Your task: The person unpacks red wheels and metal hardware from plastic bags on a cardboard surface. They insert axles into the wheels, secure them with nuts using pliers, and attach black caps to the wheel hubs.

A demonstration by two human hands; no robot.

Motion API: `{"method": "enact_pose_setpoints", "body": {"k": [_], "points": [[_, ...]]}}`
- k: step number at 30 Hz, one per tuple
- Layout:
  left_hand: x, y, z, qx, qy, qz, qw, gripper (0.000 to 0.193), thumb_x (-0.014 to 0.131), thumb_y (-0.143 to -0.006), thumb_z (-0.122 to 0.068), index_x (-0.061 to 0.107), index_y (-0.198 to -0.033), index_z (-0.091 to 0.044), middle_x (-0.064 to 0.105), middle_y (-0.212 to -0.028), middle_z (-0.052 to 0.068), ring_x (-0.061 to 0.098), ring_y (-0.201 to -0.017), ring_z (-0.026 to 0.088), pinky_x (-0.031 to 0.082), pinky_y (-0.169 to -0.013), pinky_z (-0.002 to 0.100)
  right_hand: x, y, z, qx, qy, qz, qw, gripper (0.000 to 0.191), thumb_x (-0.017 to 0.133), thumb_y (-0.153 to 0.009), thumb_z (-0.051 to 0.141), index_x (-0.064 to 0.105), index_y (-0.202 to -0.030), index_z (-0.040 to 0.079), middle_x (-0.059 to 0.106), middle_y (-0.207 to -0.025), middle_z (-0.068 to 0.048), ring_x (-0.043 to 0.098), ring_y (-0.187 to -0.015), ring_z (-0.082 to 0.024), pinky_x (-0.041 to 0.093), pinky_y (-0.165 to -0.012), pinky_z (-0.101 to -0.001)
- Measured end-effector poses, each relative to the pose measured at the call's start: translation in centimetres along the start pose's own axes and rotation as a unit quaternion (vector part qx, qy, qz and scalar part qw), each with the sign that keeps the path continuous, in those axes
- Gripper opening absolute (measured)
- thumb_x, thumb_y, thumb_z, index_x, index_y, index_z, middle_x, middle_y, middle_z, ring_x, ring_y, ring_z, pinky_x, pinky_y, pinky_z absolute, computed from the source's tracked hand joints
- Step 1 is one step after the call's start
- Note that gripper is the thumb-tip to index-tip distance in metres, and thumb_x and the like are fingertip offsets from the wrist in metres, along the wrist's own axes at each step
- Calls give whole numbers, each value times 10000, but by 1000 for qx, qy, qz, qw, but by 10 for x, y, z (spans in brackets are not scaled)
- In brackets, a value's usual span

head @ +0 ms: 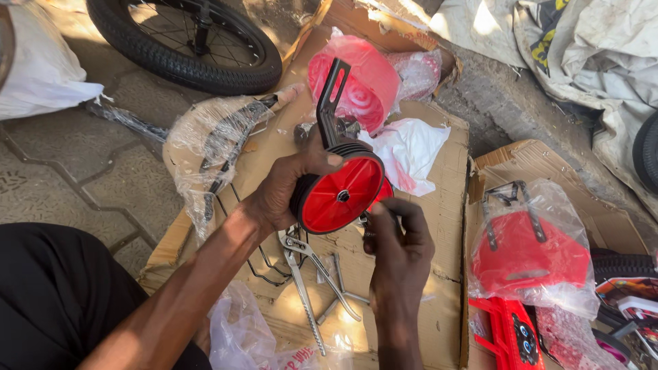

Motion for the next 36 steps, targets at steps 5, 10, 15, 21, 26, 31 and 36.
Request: {"method": "enact_pose_setpoints", "body": {"k": [5,10,15,21,26,31,36], "points": [[13,2,-7,-11,-12,19,1000,753,630,-869,-242,347,-1536,-38,618,-1231,143,670,-1094,229,576,-959,395,34,9,51,-225,277,53,933,109,735,-967,90,702,-1045,21,678,-985,-25,674,-822,-94,558,-635,-228],[13,1,-7,-5,-30,12,999,773,666,-859,-234,321,-1529,-59,602,-1226,126,643,-1086,206,560,-962,372,38,2,58,-199,264,75,941,135,744,-948,86,727,-1064,19,711,-986,-60,681,-820,-99,570,-647,-248],[7,0,-2,-19,-53,20,998,709,666,-869,-250,394,-1480,-13,626,-1213,135,671,-1077,205,580,-952,361,33,1,54,-208,298,79,928,132,743,-940,77,727,-1052,8,731,-973,-58,684,-756,-73,559,-637,-231],[3,1,2,-69,36,-5,997,682,677,-871,-234,405,-1461,-25,628,-1182,143,672,-982,218,595,-869,373,29,0,51,-150,240,95,954,137,724,-956,56,738,-1076,-8,717,-949,-53,616,-737,-65,517,-632,-236],[5,2,1,-49,19,-18,998,654,663,-853,-207,382,-1441,-154,618,-1157,122,672,-942,203,604,-810,380,32,1,54,-167,281,84,941,133,737,-943,71,737,-1053,-5,727,-919,-49,654,-707,-67,542,-624,-238],[1,2,2,-38,2,-20,999,601,658,-844,-196,391,-1381,-152,611,-1142,111,674,-945,195,608,-818,378,34,2,58,-221,316,83,919,133,744,-941,59,729,-1055,-8,739,-938,-65,694,-729,-86,561,-646,-246],[1,1,7,-66,11,-16,998,654,696,-925,-203,373,-1456,0,545,-1103,129,608,-942,198,551,-810,349,33,4,52,-213,302,76,926,131,734,-942,43,726,-1056,-20,741,-923,-55,685,-728,-76,558,-639,-228]]}}
Point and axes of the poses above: each hand's wrist, its own y-axis away from the middle knuckle, its own x-axis out of the palm, z = x × y, the point moved 3 cm from there along -y, towards the middle knuckle
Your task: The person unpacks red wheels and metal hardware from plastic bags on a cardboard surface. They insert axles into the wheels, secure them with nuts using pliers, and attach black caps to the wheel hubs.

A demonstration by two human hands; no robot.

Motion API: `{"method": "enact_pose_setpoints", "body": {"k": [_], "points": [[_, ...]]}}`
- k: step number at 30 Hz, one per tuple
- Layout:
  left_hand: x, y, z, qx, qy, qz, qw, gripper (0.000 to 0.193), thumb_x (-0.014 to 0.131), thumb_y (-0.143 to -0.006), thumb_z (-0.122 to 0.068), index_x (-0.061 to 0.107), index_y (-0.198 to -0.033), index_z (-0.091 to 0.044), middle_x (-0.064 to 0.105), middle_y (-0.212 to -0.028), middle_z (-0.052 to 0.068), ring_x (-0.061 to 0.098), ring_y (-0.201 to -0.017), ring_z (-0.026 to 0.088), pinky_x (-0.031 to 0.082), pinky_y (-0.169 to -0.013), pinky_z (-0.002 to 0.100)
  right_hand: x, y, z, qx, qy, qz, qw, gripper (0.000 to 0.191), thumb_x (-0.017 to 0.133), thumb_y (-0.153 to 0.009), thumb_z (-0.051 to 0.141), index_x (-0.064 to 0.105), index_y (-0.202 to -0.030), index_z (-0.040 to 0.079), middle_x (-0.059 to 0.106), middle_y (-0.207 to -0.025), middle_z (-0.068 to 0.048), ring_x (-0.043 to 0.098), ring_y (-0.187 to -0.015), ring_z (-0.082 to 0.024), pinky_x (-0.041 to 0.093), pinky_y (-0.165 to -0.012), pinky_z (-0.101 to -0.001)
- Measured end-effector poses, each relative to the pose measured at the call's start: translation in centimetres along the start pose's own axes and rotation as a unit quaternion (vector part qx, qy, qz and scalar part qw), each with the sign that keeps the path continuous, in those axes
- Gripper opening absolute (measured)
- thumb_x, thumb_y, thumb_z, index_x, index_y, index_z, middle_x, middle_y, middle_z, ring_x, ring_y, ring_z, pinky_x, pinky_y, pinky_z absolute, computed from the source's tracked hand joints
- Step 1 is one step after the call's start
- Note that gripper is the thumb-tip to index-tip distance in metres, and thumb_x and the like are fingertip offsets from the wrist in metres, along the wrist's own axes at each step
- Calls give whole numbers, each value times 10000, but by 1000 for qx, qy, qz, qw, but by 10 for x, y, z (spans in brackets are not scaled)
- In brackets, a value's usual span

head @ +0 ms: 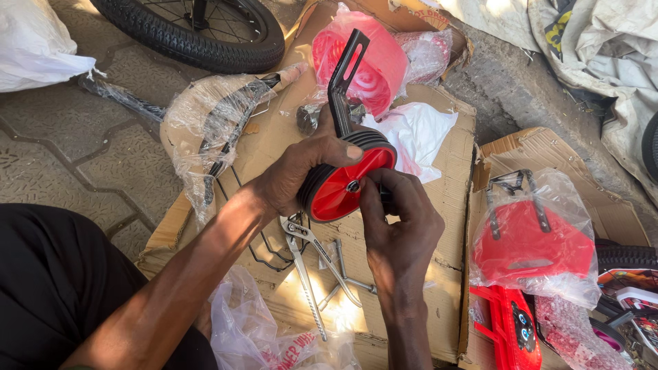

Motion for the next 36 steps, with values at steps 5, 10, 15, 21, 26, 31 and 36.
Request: {"method": "enact_pose_setpoints", "body": {"k": [5,10,15,21,26,31,36], "points": [[6,1,-3,62,-55,-1,997,826,663,-818,-234,250,-1529,-159,579,-1123,92,631,-968,168,576,-835,342,11,4,-23,171,-181,-34,968,122,710,-934,33,726,-1032,-38,732,-805,-35,661,-709,-54,523,-637,-194],[9,0,5,38,-21,12,999,822,683,-860,-227,259,-1557,-124,567,-1124,96,613,-986,171,562,-874,349,13,3,-40,201,-259,-73,942,72,698,-898,-23,701,-967,-41,708,-776,-57,634,-638,-78,485,-560,-210],[7,-2,8,35,-10,-11,999,733,672,-835,-241,339,-1483,-155,613,-1098,108,650,-931,200,583,-823,376,9,0,-35,225,-315,-48,921,85,725,-925,18,693,-985,-33,717,-801,-76,647,-664,-107,488,-582,-221],[5,-2,1,9,108,2,994,507,633,-912,-328,624,-1263,38,704,-1117,163,713,-955,243,598,-894,398,-2,11,-8,271,-383,1,883,343,686,-907,108,649,-1235,15,721,-1057,-75,699,-898,-122,564,-803,-255],[6,-1,-7,53,107,-19,993,477,642,-896,-314,647,-1227,29,719,-1088,156,716,-942,239,596,-884,397,-3,17,-3,243,-396,11,886,397,686,-897,68,643,-1283,-12,714,-1068,-78,759,-1002,-156,600,-913,-274],[8,-1,-1,61,71,-60,994,384,655,-850,-247,621,-1180,-54,707,-1008,83,708,-910,188,598,-853,365,1,16,-10,203,-307,-11,930,361,743,-893,-16,663,-1245,-31,750,-1054,-78,667,-896,-100,517,-730,-238],[9,-4,5,27,38,-30,998,421,674,-952,-265,594,-1238,33,650,-1025,120,655,-850,168,563,-751,321,2,14,-7,210,-279,-37,936,333,750,-881,-16,712,-1212,-13,763,-1040,-60,660,-877,-74,510,-713,-220]]}}
Point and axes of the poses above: each hand's wrist, its own y-axis away from the middle knuckle, its own x-axis out of the palm, z = x × y, the point moved 3 cm from there along -y, towards the middle knuckle
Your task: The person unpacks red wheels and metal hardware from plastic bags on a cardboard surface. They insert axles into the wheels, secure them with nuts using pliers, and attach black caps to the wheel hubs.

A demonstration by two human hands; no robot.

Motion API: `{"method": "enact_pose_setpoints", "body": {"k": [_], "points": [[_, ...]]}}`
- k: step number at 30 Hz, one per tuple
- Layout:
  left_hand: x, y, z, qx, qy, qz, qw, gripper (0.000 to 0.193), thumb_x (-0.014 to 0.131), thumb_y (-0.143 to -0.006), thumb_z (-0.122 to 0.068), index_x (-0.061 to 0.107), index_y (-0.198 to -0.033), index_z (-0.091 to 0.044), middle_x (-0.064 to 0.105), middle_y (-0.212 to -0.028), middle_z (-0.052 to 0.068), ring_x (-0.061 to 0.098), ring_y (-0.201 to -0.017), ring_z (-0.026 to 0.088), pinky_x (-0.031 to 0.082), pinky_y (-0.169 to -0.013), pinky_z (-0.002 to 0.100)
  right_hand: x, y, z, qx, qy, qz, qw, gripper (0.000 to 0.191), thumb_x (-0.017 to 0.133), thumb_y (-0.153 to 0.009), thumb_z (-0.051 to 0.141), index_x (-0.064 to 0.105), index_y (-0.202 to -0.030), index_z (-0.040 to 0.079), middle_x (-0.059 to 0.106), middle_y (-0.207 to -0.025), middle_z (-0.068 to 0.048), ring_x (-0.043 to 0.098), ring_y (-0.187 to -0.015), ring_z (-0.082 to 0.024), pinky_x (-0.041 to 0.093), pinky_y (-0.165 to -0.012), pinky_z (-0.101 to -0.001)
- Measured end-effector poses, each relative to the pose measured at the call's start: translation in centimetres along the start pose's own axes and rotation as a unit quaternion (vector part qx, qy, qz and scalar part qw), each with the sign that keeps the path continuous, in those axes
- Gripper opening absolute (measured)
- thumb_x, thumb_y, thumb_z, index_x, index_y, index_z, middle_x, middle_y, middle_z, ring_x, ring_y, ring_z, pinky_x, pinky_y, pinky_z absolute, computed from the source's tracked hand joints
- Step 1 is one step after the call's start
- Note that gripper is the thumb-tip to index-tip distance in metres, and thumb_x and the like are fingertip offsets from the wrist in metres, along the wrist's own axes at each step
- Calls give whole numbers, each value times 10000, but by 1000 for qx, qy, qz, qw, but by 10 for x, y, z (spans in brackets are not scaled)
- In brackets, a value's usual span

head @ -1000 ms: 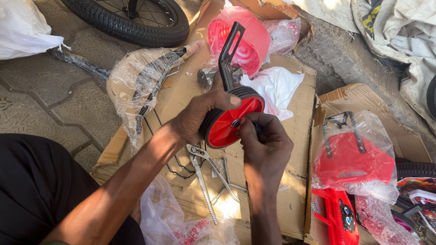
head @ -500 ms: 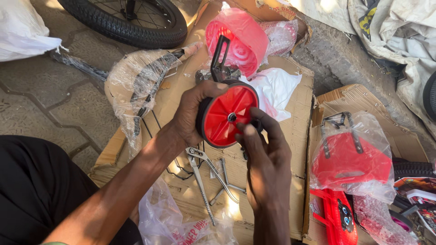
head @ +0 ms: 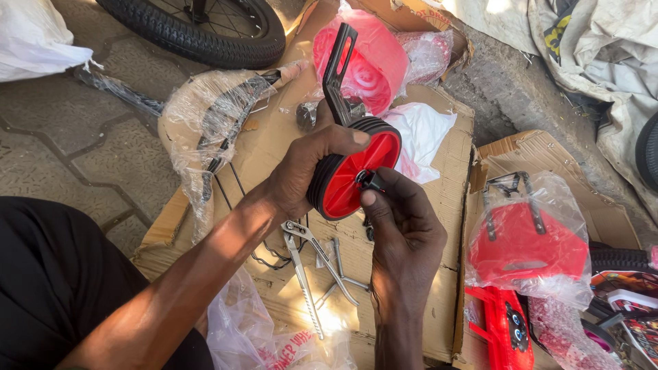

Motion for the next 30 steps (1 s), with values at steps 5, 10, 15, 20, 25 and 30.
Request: {"method": "enact_pose_setpoints", "body": {"k": [5,10,15,20,25,30], "points": [[7,2,-6,78,-52,4,996,612,673,-874,-200,336,-1375,-101,558,-1070,108,628,-869,170,571,-728,324,3,1,7,10,36,-28,999,309,760,-876,5,726,-1182,-17,774,-1021,-73,691,-889,-86,544,-744,-219],[21,7,-15,118,-70,17,990,756,671,-853,-183,283,-1498,-120,502,-1234,87,592,-1072,134,583,-854,268,7,2,10,-2,29,-35,999,309,762,-875,18,726,-1174,-49,776,-1007,-94,713,-884,-106,576,-777,-229],[27,8,-19,117,-110,6,987,791,677,-836,-182,253,-1502,-129,487,-1166,105,581,-976,151,572,-745,274,7,3,9,-18,41,-33,998,315,764,-883,24,721,-1183,-59,773,-1012,-94,704,-889,-100,573,-786,-224],[25,9,-18,118,-113,18,986,787,672,-836,-191,243,-1492,-111,495,-1147,107,596,-943,153,576,-703,268,6,4,7,2,55,-55,997,307,765,-883,18,737,-1179,-57,772,-999,-101,683,-851,-107,542,-724,-234],[24,7,-16,116,-107,23,987,792,685,-853,-176,233,-1496,-82,490,-1157,122,604,-945,161,581,-739,275,8,3,7,-11,29,-46,998,296,755,-884,11,726,-1171,-58,775,-1016,-93,708,-896,-100,583,-787,-227],[27,9,-17,118,-104,27,987,844,675,-858,-177,183,-1542,-126,481,-1166,120,595,-955,141,579,-750,269,6,3,6,1,34,-51,998,300,759,-884,23,727,-1172,-52,770,-994,-81,694,-864,-90,560,-740,-218]]}}
Point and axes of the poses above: each hand's wrist, its own y-axis away from the middle knuckle, its own x-axis out of the palm, z = x × y, the point moved 3 cm from there along -y, towards the middle knuckle
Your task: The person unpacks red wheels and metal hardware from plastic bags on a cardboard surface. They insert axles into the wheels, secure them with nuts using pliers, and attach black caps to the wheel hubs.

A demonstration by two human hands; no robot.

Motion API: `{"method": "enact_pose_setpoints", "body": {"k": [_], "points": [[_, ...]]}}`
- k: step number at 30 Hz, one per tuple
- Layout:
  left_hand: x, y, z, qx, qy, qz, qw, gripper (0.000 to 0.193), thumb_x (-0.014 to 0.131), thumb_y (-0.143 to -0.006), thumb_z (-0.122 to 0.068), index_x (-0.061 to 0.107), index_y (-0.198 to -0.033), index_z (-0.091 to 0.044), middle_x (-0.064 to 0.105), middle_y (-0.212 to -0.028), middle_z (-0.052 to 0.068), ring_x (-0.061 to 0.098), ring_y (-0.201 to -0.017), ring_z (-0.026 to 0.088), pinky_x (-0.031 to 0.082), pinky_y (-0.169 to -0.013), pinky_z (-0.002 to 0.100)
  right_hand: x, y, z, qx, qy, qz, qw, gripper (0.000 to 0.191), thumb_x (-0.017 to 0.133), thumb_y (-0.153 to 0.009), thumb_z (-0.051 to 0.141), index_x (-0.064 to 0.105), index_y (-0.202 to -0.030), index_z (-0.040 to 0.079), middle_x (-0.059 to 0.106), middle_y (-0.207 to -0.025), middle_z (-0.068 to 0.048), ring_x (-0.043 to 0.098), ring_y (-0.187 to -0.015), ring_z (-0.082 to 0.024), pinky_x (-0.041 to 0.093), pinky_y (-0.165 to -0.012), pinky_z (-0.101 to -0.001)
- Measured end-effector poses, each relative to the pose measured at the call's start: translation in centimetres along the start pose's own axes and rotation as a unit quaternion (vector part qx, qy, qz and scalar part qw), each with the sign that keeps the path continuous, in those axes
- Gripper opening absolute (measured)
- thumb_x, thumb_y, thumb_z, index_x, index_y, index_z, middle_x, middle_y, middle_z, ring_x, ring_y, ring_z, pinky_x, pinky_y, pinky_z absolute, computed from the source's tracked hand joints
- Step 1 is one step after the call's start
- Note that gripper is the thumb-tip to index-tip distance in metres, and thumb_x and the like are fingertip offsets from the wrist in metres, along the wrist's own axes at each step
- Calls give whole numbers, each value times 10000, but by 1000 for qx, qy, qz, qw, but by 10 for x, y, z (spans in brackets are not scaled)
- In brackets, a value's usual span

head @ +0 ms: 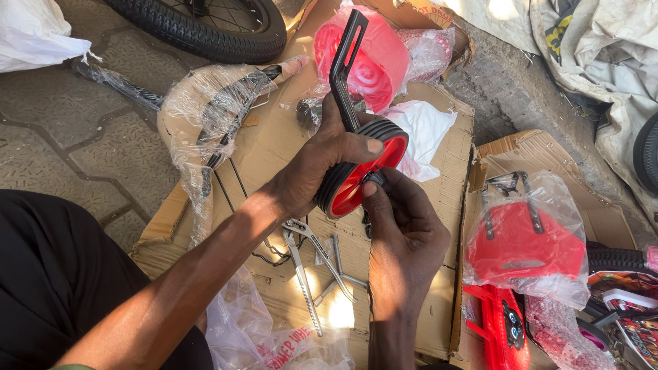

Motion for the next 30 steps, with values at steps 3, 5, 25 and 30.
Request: {"method": "enact_pose_setpoints", "body": {"k": [3,5,25,30], "points": [[1,2,-1,-27,6,-7,1000,836,663,-824,-185,183,-1507,-142,482,-1122,116,594,-867,167,566,-631,287,-1,2,0,-13,14,-1,1000,305,767,-895,28,733,-1186,-55,759,-980,-75,656,-834,-80,514,-697,-209],[1,1,-2,-21,5,-11,1000,826,661,-817,-184,205,-1504,-136,488,-1123,118,589,-846,183,551,-600,290,-1,2,-1,-10,24,0,1000,309,773,-897,30,741,-1192,-57,752,-976,-69,626,-809,-78,478,-665,-209],[-7,-2,8,18,-49,8,999,753,684,-871,-230,252,-1466,-71,453,-1241,95,524,-1184,174,507,-1009,313,1,3,-2,-12,4,-5,1000,316,765,-902,46,725,-1199,-53,756,-955,-69,623,-768,-56,478,-636,-188],[-6,-2,7,-2,-32,4,999,797,686,-856,-230,215,-1481,-82,464,-1183,106,529,-1086,173,529,-886,307,0,4,-1,-25,20,8,999,298,751,-910,35,722,-1192,-57,757,-970,-72,653,-822,-62,511,-683,-193]]}}
Point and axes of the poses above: each hand's wrist, its own y-axis away from the middle knuckle, its own x-axis out of the palm, z = x × y, the point moved 3 cm from there along -y, towards the middle knuckle
